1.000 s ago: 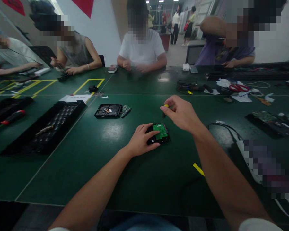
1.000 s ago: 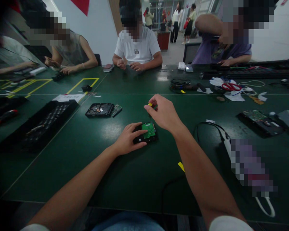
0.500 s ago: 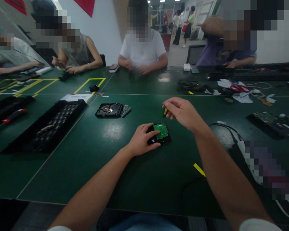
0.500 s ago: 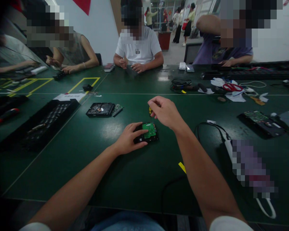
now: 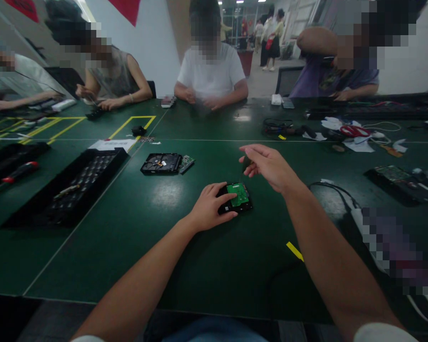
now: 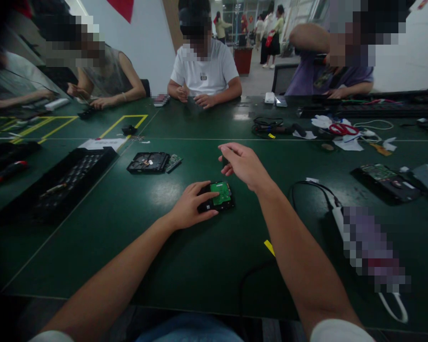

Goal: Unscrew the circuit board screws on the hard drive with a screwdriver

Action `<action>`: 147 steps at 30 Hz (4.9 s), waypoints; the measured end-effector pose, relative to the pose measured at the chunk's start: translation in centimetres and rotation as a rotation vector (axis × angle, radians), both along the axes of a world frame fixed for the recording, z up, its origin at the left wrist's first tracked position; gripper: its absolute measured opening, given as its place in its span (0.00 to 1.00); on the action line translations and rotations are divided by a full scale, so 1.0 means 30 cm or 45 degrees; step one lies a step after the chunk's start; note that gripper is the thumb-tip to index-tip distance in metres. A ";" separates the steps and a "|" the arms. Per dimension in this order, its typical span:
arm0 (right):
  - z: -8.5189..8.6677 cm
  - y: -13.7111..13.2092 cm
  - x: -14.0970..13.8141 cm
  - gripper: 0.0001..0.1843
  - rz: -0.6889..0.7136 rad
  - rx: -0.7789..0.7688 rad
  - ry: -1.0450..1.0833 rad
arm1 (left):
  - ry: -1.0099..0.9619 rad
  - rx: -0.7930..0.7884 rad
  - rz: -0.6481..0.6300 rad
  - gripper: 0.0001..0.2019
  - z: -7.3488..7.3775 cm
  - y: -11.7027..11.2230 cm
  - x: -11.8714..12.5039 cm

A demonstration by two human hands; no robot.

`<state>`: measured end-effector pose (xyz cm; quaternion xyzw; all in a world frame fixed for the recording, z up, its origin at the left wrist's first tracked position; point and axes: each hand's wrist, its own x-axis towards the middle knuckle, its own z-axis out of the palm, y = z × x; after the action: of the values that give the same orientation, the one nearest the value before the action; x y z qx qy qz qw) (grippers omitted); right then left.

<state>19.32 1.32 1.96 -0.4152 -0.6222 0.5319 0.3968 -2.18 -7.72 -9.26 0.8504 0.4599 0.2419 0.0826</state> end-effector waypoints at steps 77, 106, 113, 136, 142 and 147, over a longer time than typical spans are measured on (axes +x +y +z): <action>0.008 -0.013 0.006 0.08 -0.047 0.153 -0.094 | 0.014 0.004 -0.003 0.29 -0.004 -0.001 -0.001; 0.042 0.009 0.100 0.02 -0.065 0.188 -0.224 | 0.006 0.069 -0.040 0.28 -0.038 0.013 0.078; 0.067 0.004 0.119 0.08 -0.048 0.193 -0.295 | 0.041 0.078 -0.031 0.28 -0.040 0.033 0.093; 0.072 -0.015 0.092 0.07 -0.021 0.299 -0.278 | 0.078 0.016 -0.082 0.28 -0.013 0.016 0.084; 0.059 -0.011 0.075 0.06 -0.062 0.314 -0.303 | 0.068 0.009 -0.063 0.30 -0.020 0.018 0.085; 0.057 -0.009 0.086 0.07 -0.067 0.343 -0.332 | 0.011 -0.002 -0.049 0.35 -0.027 0.021 0.084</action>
<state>21.88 1.06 3.66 -0.4397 -0.7230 0.3749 0.3787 0.35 -7.10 -10.07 0.8601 0.4440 0.2362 0.0857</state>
